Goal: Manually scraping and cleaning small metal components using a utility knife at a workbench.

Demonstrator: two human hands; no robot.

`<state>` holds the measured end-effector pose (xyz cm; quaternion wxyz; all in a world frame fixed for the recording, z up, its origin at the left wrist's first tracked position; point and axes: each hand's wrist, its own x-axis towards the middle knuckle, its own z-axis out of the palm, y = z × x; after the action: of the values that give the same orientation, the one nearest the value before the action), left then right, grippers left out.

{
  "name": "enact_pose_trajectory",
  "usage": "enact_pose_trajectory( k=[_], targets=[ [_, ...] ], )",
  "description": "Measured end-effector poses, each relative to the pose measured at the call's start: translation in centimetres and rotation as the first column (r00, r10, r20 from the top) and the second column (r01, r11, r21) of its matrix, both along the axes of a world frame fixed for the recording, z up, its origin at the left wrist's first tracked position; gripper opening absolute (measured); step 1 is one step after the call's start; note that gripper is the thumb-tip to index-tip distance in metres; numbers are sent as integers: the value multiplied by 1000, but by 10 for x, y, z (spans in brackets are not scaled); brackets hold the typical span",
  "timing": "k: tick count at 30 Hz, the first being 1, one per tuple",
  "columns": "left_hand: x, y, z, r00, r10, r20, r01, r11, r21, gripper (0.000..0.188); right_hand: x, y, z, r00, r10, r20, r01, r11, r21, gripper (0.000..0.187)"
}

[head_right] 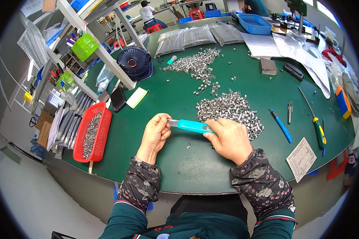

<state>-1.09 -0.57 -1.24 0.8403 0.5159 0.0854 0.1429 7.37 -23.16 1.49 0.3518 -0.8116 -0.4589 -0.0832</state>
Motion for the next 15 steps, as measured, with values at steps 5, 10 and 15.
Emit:
enact_pose_trajectory(
  k=[5,10,15],
  targets=[
    [0,1,-2,999,18,-29,-21,994,-110,16,-1,3,-2,963,-63,262,11,981,195,32],
    [0,-1,3,996,24,-83,-33,994,-108,20,4,1,-3,974,-114,195,77,979,188,28],
    [-1,-5,10,998,47,-48,-51,996,-68,20,2,1,-2,983,-88,163,61,985,161,27]
  ],
)
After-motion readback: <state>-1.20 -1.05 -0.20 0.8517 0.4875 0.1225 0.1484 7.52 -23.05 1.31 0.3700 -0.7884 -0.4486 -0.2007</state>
